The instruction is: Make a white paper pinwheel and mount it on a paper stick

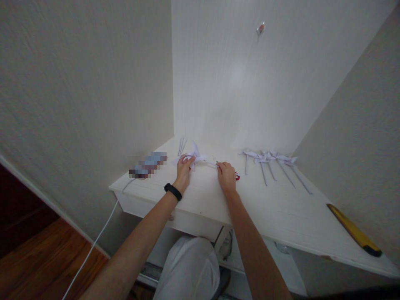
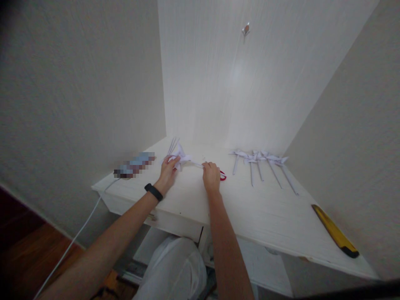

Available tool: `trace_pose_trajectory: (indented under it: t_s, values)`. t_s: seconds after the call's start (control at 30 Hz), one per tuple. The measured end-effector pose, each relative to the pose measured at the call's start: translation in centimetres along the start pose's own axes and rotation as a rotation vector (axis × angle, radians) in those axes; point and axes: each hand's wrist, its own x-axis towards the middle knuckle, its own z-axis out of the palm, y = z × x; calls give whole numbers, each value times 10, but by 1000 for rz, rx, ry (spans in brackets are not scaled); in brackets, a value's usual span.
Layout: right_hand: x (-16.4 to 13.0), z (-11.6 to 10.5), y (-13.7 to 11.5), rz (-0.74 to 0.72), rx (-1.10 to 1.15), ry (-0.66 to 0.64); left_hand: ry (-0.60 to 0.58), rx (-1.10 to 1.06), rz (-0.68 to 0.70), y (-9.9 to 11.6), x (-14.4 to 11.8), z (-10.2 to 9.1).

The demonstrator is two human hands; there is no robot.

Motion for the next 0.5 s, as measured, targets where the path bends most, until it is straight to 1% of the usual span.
trace_pose_trajectory:
  t_s: [0.23,0.5]
  values:
    - [-1,1,0,-26,18,16,-11,54,27,-4,3,-4]
    - [-1,0,-1,-44,4,15,-41,24,70,-5,4,-4]
